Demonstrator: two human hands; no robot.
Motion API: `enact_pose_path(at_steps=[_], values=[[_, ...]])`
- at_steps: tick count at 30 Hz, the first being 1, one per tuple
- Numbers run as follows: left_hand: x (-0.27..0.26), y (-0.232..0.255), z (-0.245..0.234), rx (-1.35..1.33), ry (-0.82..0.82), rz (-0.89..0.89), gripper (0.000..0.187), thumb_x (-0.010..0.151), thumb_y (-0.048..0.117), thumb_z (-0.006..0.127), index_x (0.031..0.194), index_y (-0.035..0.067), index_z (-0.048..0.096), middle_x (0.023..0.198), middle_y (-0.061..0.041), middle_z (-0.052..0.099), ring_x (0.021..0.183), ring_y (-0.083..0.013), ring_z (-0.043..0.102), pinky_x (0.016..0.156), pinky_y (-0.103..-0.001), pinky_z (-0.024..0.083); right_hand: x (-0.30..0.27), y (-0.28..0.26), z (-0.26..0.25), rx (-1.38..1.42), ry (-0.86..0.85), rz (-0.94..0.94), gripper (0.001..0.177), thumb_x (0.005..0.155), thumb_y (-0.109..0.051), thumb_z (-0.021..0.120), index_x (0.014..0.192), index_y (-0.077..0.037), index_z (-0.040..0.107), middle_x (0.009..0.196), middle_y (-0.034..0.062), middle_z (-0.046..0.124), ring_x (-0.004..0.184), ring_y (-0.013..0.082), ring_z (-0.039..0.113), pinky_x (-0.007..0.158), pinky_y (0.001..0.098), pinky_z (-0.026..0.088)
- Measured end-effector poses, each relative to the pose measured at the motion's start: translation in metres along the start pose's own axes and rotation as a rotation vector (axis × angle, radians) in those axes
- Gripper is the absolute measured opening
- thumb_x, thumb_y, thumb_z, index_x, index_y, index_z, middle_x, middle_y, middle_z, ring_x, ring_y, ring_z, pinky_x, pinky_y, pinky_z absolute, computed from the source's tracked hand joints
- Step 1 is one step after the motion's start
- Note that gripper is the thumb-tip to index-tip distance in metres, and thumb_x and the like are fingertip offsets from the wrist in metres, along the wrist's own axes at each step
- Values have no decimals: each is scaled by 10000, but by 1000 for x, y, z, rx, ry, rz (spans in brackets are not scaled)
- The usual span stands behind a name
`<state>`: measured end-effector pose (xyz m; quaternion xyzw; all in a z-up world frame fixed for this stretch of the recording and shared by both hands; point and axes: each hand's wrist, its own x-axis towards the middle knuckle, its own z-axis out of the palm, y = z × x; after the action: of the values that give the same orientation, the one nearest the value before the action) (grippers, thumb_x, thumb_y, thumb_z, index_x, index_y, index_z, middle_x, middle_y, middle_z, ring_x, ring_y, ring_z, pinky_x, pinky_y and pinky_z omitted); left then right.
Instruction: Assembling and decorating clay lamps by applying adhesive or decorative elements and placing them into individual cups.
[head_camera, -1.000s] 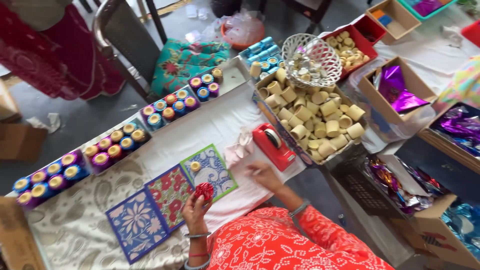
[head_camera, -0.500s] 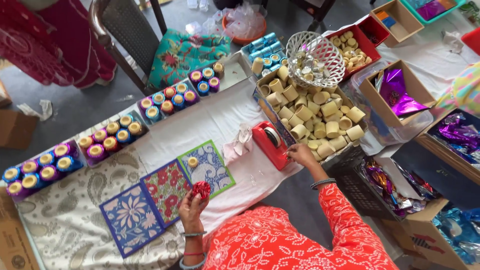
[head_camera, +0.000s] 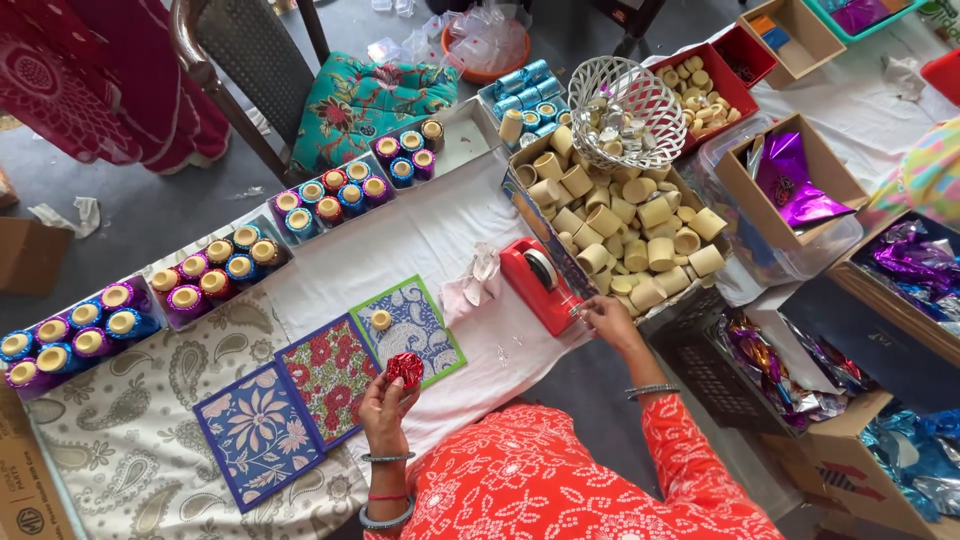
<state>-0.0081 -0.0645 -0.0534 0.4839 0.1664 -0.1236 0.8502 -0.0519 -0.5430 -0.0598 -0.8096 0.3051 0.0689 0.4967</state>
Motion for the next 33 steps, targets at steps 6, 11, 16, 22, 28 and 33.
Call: enact_pose_path(at_steps=[6, 11, 16, 22, 28, 33], values=[[-3, 8, 12, 21, -7, -16, 434, 928, 137, 685, 1295, -67, 575, 1091, -135, 710, 902, -220, 738, 814, -394, 650, 17, 69, 13, 423, 86, 58, 199, 862, -53, 745, 1032, -14, 648, 835, 58, 725, 679, 152, 694, 580, 320, 608], [-1, 7, 21, 37, -28, -30, 447, 924, 142, 691, 1302, -69, 579, 1107, -139, 716, 911, -221, 742, 798, -380, 644, 9, 45, 23, 182, 240, -4, 216, 816, -85, 784, 943, 6, 635, 762, 103, 727, 652, 185, 716, 585, 361, 590], [5, -4, 17, 15, 6, 10, 466, 908, 146, 706, 1317, -45, 592, 1115, -128, 716, 917, -207, 742, 767, -350, 647, 10, 43, 15, -719, 467, -283, 110, 841, -159, 714, 861, -51, 718, 810, 220, 712, 783, 420, 709, 713, 529, 560], [3, -4, 26, 58, 45, 47, 431, 890, 118, 748, 1273, -47, 640, 1094, -100, 700, 914, -184, 728, 744, -325, 657, -36, -73, 50, 92, -17, -195, 158, 834, -119, 794, 916, -23, 699, 782, 107, 731, 692, 160, 679, 633, 326, 559], [2, 1, 35, 103, 37, 44, 443, 881, 122, 754, 1266, -58, 630, 1095, -105, 719, 879, -195, 750, 730, -322, 658, -78, -178, 153, 223, -414, -438, 159, 882, -135, 803, 882, -19, 695, 747, 36, 710, 671, 85, 660, 605, 241, 552], [6, -8, 28, 114, 35, 77, 467, 889, 105, 762, 1283, -86, 600, 1112, -142, 712, 876, -198, 757, 724, -311, 664, -99, -224, 186, 79, -452, -536, 151, 884, -101, 781, 874, 4, 673, 742, 30, 704, 690, 61, 648, 589, 254, 540]])
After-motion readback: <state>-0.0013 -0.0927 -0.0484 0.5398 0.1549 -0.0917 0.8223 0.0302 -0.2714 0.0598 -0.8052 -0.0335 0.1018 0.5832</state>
